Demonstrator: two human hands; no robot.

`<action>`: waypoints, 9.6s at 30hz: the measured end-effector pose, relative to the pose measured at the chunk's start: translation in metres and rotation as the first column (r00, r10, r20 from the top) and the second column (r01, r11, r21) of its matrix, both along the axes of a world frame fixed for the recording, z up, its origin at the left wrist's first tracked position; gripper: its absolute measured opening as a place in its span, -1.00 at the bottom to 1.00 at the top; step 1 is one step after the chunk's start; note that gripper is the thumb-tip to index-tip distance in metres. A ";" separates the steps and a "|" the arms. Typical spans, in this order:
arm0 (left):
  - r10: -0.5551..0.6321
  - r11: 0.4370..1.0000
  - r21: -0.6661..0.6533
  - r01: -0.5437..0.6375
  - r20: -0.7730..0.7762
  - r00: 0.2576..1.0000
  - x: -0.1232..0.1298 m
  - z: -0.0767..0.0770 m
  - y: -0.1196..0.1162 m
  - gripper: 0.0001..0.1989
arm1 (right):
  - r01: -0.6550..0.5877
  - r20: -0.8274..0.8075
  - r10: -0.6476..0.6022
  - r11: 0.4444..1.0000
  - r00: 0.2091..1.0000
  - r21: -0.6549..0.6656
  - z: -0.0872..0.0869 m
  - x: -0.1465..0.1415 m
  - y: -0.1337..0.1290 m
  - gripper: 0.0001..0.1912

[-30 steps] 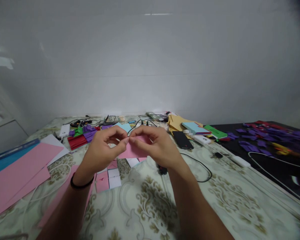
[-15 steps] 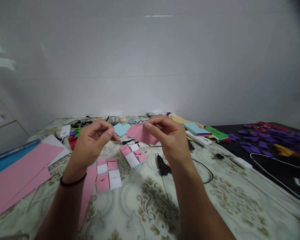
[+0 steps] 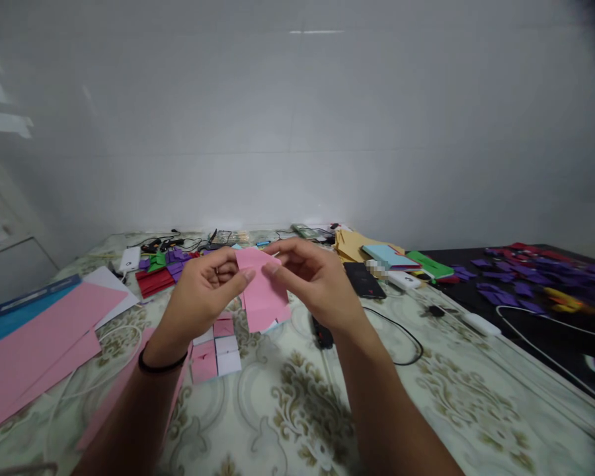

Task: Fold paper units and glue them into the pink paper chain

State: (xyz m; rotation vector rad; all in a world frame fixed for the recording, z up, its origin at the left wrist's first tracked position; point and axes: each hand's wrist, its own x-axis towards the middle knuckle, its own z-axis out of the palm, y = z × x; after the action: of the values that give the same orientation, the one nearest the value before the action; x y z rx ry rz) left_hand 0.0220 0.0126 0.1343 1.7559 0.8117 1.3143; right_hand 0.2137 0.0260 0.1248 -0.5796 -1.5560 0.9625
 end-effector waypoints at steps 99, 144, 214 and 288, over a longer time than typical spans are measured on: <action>0.163 0.984 0.069 -0.164 0.011 0.987 -0.015 0.008 -0.006 -0.86 | 0.039 0.084 -0.075 0.931 0.994 0.364 0.000 0.002 -0.009 -0.70; -0.009 0.999 -0.046 0.011 0.032 0.999 -0.003 0.004 -0.006 -0.65 | 0.067 0.075 -0.074 0.993 0.994 0.098 0.003 0.000 -0.008 -0.75; 0.164 0.982 0.133 -0.132 -0.268 0.949 -0.009 0.004 0.004 -0.66 | -0.202 0.381 0.041 0.897 0.924 0.394 0.006 0.012 -0.004 -0.74; 0.213 0.955 0.188 -0.229 0.100 0.972 -0.001 0.000 -0.001 -0.85 | 0.053 -0.117 -0.047 0.997 0.992 0.048 0.001 -0.007 -0.002 -0.84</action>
State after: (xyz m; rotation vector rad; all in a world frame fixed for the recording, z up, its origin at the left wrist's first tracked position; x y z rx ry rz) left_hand 0.0210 0.0120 0.1342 1.7920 0.8770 1.6529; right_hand 0.2065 0.0237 0.1256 -0.5161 -1.4523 0.9002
